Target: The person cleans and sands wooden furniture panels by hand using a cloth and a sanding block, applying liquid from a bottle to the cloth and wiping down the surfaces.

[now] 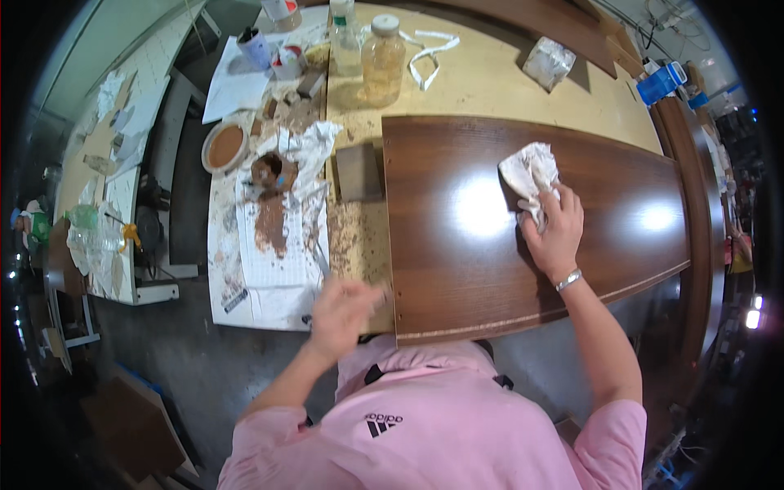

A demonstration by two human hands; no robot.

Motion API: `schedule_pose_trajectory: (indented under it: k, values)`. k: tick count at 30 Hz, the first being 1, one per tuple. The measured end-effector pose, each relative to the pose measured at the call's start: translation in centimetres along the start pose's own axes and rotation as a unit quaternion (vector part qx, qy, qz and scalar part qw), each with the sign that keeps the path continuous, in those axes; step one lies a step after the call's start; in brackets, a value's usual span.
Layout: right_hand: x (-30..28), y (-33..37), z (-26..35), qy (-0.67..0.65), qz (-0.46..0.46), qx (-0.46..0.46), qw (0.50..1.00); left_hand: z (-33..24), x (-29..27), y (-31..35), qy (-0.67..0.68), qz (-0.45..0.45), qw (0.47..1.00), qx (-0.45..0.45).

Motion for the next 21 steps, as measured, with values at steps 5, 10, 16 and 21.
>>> schedule_pose_trajectory:
  k: [5,10,16,21]
  values:
    - [0.7,-0.3,0.1,-0.002,0.001,-0.01,1.0,3.9,-0.8,-10.8,0.001,-0.115,0.993,0.006]
    - [0.7,0.3,-0.5,0.001,0.002,0.0,1.0,2.1,0.9,-6.2,-0.059,-0.013,0.998,0.017]
    - [0.7,0.6,-0.3,0.001,-0.006,-0.01,1.0,-3.2,-0.5,5.5,-0.002,0.061,0.997,0.036]
    - [1.0,0.3,-0.3,0.004,-0.01,-0.007,1.0,-2.3,-0.5,0.1,-0.015,-0.042,0.999,-0.006]
Point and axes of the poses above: each hand's wrist, its own y-axis away from the middle knuckle, its own x-axis out of the palm, z = x × y, the point moved 5 cm from there along -y, towards the middle knuckle, and after that the axes turned 5 degrees about y, right-handed, at the moved point
